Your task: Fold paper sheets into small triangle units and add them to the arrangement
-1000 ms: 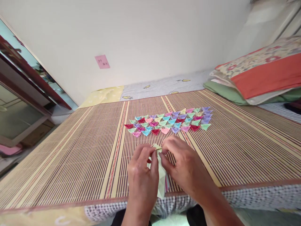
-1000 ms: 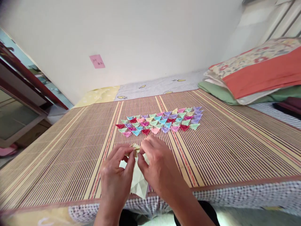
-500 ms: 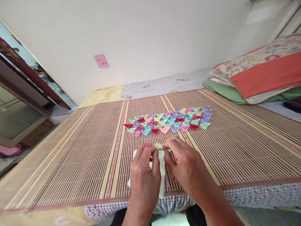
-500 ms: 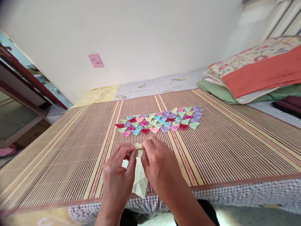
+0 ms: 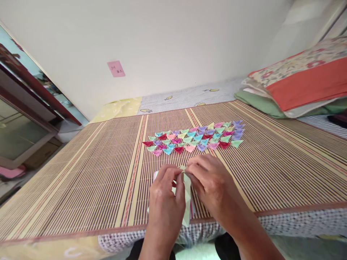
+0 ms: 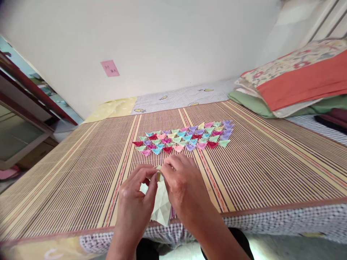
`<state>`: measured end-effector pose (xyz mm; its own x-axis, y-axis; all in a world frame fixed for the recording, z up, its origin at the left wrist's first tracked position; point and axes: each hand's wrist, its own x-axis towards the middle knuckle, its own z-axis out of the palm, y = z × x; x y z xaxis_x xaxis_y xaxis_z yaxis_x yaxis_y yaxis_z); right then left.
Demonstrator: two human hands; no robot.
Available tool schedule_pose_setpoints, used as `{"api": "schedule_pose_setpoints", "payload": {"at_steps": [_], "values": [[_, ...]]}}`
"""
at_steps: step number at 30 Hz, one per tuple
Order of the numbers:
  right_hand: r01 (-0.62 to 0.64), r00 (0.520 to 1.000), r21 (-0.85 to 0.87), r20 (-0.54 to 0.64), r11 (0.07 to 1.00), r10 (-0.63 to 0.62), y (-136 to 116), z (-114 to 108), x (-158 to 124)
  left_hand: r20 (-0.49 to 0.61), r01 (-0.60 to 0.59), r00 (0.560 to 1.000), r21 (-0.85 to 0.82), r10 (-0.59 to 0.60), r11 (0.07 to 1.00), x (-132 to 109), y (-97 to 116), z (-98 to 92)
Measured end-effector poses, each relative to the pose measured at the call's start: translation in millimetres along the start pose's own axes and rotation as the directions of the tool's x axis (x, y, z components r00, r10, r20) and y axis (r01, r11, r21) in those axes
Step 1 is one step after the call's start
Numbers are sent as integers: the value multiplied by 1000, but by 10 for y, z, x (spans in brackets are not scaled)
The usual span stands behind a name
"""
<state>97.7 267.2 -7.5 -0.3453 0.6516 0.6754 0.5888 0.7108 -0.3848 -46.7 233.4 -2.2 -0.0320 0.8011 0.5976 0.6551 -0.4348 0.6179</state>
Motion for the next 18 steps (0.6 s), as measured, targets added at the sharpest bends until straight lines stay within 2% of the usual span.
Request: {"api": "schedule_pose_setpoints", "payload": {"at_steps": [13, 18], "values": [[9, 1000, 48, 11, 999, -10, -20, -52, 14, 53, -18, 998, 14, 18, 1000, -10, -47, -22], [-81, 994, -18, 72, 997, 82, -55, -62, -18, -1, -28, 1000, 37, 28, 999, -24, -48, 14]]}}
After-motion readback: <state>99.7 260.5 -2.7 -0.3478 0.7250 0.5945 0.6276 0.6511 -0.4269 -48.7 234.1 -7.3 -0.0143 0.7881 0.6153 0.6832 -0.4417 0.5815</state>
